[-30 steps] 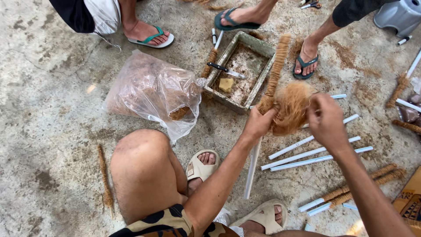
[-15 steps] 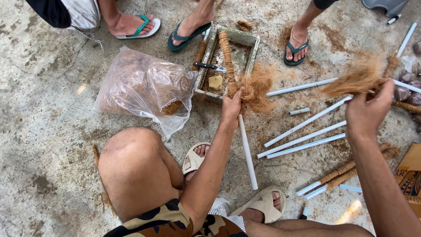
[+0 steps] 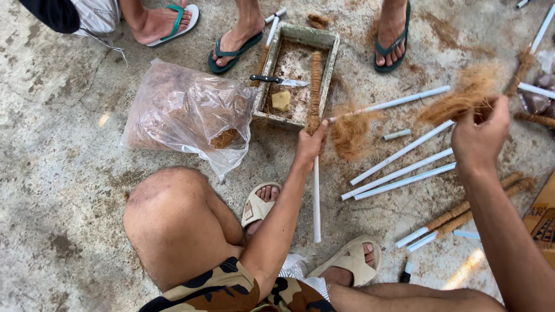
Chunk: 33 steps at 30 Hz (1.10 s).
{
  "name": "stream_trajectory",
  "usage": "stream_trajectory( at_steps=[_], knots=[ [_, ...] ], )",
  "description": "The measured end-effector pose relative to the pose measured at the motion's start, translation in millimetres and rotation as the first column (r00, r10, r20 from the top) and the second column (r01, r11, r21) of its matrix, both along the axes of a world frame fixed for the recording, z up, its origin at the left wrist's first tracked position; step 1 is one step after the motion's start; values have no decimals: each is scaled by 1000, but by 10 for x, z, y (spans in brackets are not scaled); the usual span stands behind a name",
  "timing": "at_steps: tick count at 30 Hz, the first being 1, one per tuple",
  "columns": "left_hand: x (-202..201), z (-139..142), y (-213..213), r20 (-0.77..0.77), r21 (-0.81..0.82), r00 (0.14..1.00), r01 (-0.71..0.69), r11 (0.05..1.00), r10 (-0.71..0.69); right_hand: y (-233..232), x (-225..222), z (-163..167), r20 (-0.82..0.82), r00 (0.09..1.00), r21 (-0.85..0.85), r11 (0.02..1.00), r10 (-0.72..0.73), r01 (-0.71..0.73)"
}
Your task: The person sits on the floor and assembles brooms by hand. They gather coconut coir, wrap it around white plastic rods, and secure the bristles with thin wire.
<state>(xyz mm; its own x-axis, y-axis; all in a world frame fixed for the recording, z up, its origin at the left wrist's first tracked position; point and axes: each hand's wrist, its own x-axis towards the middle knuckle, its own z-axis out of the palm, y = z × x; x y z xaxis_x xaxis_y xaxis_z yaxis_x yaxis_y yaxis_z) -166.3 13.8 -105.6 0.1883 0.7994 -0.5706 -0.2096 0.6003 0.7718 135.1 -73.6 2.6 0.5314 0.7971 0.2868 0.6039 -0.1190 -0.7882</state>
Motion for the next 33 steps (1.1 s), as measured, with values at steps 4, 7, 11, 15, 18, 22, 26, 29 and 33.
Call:
stream_trajectory(
  at_steps=[4, 7, 11, 15, 18, 22, 26, 29, 33],
  knots=[
    [-62, -133, -135, 172, 163, 985, 0, 987, -28, -75, -70, -99, 108, 994, 49, 998, 29, -34],
    [-112, -262, -230, 264, 192, 956, 78, 978, -128, -106, -124, -163, 41, 999, 7, 1000, 22, -23],
    [-103, -449, -359, 405, 149, 880, 205, 967, -249, -118, -188, -229, 51, 996, -27, 997, 69, -68],
    [-40, -631, -491, 294, 128, 911, 261, 957, -288, -121, -251, -280, -5, 995, -152, 984, 96, -96],
    [2, -736, -568, 7, 185, 971, 232, 955, -237, -123, -308, -321, 54, 991, -191, 976, 122, -109],
    [17, -849, -628, -358, 339, 933, 157, 928, -27, -124, -383, -378, 95, 981, -223, 965, 166, -142],
    [15, -874, -653, -664, 381, 738, 198, 903, 118, -123, -429, -421, 39, 985, -339, 929, 170, -146],
    [18, -839, -662, -781, 150, 623, 272, 950, -55, -120, -436, -437, 102, 970, -360, 917, 221, -171],
    [20, -748, -683, -787, 127, 604, 355, 926, -124, -113, -424, -439, 85, 975, -393, 906, 205, -156]
  ],
)
